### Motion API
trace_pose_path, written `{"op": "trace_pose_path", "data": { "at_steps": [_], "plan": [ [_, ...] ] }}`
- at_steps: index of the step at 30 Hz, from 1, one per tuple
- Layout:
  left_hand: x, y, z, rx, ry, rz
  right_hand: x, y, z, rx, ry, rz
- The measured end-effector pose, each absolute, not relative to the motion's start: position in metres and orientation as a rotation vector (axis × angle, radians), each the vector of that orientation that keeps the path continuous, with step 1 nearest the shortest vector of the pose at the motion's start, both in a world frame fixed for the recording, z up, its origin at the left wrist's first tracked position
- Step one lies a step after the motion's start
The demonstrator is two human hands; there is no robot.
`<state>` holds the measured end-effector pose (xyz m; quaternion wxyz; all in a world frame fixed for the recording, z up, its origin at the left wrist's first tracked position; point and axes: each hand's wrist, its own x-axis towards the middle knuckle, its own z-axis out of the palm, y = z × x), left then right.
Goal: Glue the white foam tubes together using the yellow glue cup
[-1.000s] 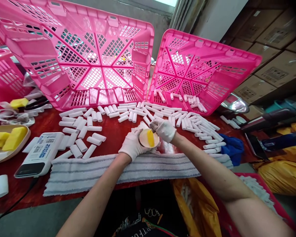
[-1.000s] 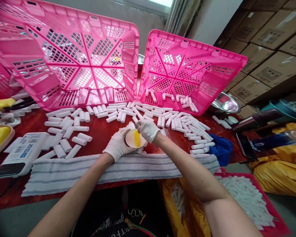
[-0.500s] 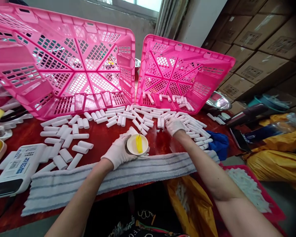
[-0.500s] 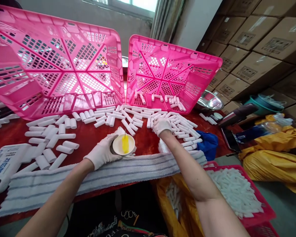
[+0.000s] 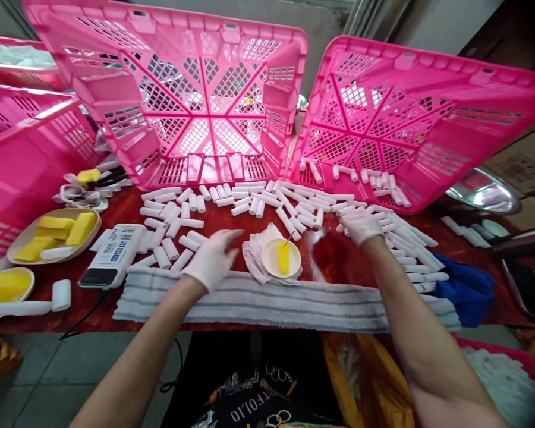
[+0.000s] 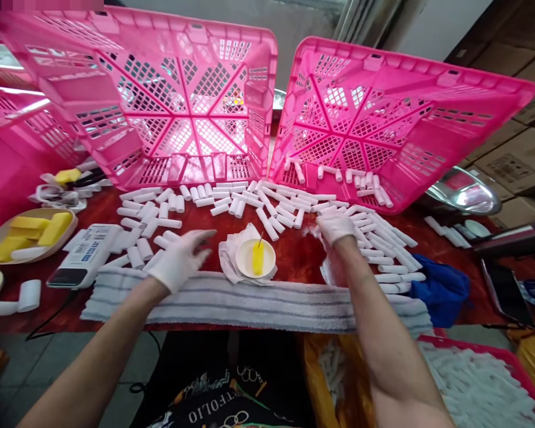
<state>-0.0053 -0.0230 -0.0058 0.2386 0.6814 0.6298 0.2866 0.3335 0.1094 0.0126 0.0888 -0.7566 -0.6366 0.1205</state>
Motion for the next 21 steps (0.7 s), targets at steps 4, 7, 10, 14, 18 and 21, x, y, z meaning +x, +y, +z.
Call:
{"op": "trace_pose_path", "data": {
  "at_steps": [4, 7, 10, 14, 18, 21],
  "plan": [
    [-0.056, -0.041, 0.007, 1.998, 2.258, 0.591, 0.34, 0.055, 0.01, -1.811, -1.53, 1.15],
    [-0.069, -0.049, 0.006, 1.951, 2.477, 0.389, 0.331, 0.02, 0.005, -1.584, -1.152, 1.481],
    [-0.063, -0.055, 0.002, 1.648, 2.686, 0.255, 0.32, 0.004, 0.003, -1.573, -0.967, 1.457],
    [-0.057, -0.058, -0.002, 1.491, 2.75, 0.091, 0.304, -0.003, 0.002, -1.379, -0.949, 1.708],
    [-0.057, -0.052, -0.006, 1.568, 2.719, 0.114, 0.279, -0.002, -0.006, -1.235, -1.068, 1.862],
    [-0.056, -0.049, -0.009, 1.656, 2.699, 0.101, 0.264, 0.006, -0.016, -1.384, -1.286, 1.629]
  ]
}}
